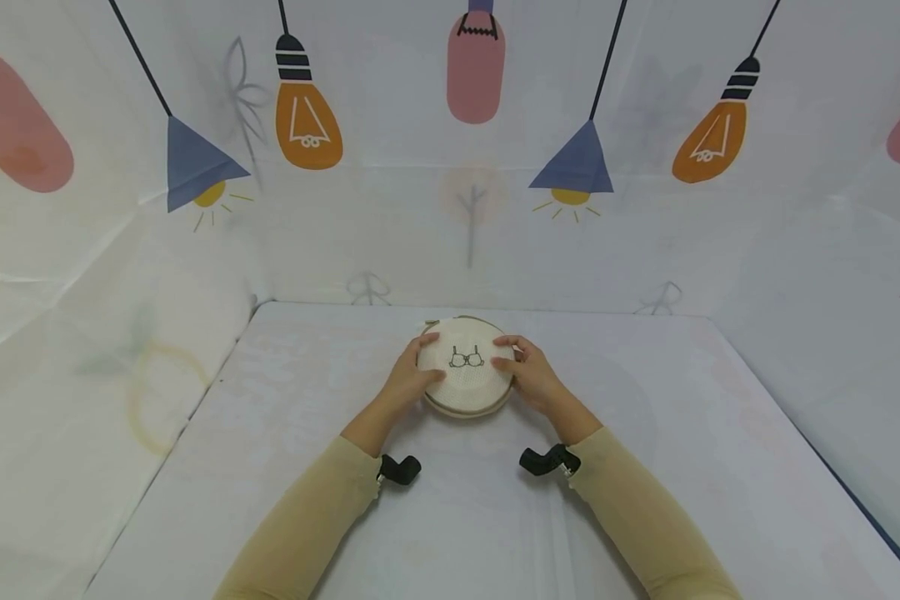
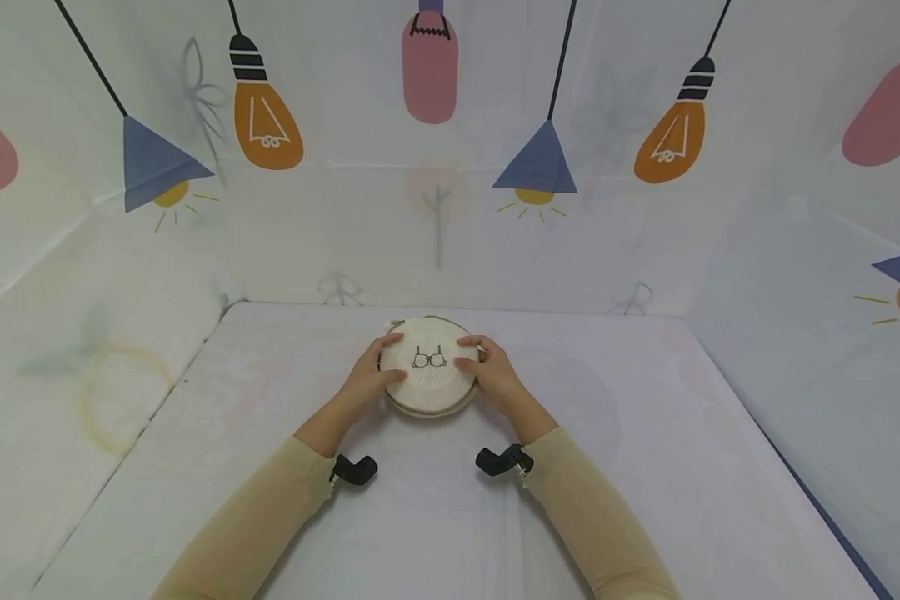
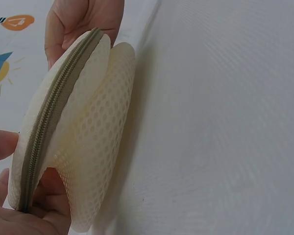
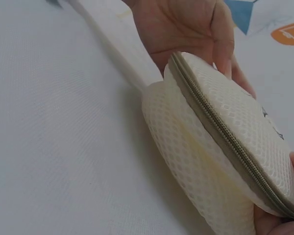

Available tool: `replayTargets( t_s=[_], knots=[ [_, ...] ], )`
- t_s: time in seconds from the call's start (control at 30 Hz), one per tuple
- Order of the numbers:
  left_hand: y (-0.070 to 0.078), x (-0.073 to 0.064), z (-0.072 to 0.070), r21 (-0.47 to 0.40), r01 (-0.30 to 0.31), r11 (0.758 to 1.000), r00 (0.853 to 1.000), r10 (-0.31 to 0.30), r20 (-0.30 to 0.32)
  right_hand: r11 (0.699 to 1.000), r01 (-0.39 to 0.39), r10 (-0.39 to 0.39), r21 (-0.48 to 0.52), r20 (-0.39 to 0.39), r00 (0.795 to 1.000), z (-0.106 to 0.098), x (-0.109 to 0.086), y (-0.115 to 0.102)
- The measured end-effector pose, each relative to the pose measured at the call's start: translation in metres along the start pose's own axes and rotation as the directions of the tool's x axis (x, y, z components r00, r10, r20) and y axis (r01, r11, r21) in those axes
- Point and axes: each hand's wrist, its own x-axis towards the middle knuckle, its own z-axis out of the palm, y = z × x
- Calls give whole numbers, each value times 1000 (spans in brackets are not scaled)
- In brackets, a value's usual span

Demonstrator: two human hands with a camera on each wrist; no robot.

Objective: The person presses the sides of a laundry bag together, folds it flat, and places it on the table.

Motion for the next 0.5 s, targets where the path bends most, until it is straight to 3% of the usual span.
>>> replayTargets(
  t_s=[0.3, 0.5],
  knots=[
    [1, -5, -1, -1, -3, 1000, 1000, 3, -27, 994, -8, 12, 112, -32, 999, 1, -1, -3],
    [1, -6, -1, 33, -4, 999, 1000, 4, -20, 995, 3, -2, 104, -7, 1000, 0, -1, -4]
  ],
)
